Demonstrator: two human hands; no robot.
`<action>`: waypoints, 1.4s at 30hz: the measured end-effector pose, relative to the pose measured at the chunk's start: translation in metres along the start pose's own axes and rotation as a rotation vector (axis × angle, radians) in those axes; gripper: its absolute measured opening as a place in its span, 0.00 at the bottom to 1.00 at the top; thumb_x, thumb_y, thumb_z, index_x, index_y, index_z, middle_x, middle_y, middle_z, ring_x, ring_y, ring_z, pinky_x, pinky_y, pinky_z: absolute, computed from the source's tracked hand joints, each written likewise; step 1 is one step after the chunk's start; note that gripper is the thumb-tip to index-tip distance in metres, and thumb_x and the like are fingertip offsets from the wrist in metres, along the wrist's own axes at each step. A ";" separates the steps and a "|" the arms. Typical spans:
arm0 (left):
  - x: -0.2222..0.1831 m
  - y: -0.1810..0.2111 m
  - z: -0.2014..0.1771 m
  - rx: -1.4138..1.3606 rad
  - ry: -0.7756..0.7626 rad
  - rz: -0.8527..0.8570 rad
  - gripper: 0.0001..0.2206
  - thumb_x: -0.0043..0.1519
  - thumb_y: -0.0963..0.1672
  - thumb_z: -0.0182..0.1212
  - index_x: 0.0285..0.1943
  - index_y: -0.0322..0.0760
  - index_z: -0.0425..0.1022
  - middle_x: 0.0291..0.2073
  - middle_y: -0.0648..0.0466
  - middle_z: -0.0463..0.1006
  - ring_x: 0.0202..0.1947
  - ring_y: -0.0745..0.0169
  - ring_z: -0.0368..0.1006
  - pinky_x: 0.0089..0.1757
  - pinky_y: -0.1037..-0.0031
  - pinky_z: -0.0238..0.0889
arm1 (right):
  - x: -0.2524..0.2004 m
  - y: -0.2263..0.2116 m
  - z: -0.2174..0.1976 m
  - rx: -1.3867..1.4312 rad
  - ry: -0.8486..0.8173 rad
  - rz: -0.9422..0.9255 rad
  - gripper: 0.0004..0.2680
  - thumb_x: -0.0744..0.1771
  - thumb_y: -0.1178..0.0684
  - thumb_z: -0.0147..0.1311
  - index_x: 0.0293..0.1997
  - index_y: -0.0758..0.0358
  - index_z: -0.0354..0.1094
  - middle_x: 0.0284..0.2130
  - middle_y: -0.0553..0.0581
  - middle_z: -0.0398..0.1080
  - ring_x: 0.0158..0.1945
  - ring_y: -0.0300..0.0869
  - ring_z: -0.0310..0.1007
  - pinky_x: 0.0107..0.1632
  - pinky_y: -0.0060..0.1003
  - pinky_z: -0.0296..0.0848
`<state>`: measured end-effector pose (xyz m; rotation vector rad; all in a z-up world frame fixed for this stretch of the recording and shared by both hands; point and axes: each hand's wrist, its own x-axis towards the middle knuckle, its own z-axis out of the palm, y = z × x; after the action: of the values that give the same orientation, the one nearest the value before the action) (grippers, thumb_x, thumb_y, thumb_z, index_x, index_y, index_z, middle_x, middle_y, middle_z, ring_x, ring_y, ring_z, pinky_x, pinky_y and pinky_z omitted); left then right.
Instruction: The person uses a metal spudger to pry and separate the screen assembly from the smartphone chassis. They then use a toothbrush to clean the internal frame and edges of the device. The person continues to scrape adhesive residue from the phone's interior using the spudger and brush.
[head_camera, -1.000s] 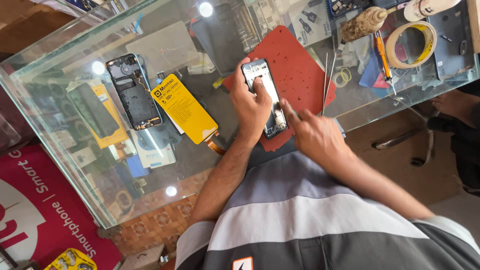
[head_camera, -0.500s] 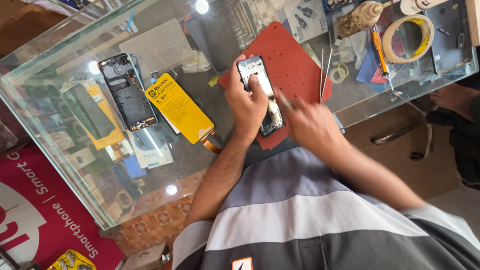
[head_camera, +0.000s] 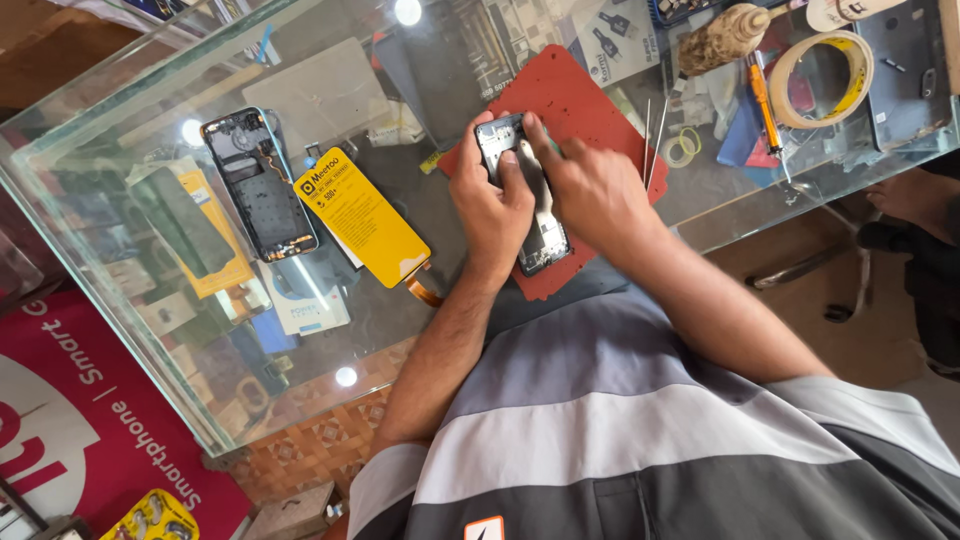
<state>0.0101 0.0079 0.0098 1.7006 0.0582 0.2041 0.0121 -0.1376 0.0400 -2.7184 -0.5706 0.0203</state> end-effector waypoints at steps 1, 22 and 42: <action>-0.001 0.000 0.000 -0.011 0.004 -0.016 0.19 0.65 0.33 0.49 0.67 0.23 0.64 0.57 0.40 0.79 0.56 0.51 0.80 0.55 0.68 0.73 | -0.011 -0.003 -0.003 0.011 -0.045 0.007 0.27 0.61 0.62 0.54 0.72 0.64 0.59 0.29 0.62 0.70 0.25 0.54 0.72 0.28 0.48 0.71; -0.003 0.000 0.000 -0.013 -0.001 -0.027 0.19 0.65 0.34 0.48 0.67 0.22 0.63 0.57 0.39 0.79 0.56 0.53 0.80 0.54 0.69 0.74 | -0.084 -0.017 -0.015 0.016 -0.158 0.075 0.30 0.59 0.63 0.51 0.73 0.65 0.58 0.27 0.61 0.68 0.22 0.53 0.70 0.26 0.47 0.70; 0.000 0.001 -0.001 0.014 -0.003 0.015 0.19 0.65 0.34 0.49 0.67 0.23 0.63 0.55 0.40 0.79 0.55 0.51 0.80 0.52 0.68 0.74 | -0.108 -0.031 -0.021 0.058 -0.217 0.090 0.30 0.59 0.62 0.54 0.72 0.61 0.57 0.26 0.61 0.69 0.23 0.54 0.72 0.27 0.49 0.71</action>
<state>0.0097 0.0091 0.0110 1.7157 0.0451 0.2128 -0.0974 -0.1604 0.0637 -2.7004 -0.4976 0.3529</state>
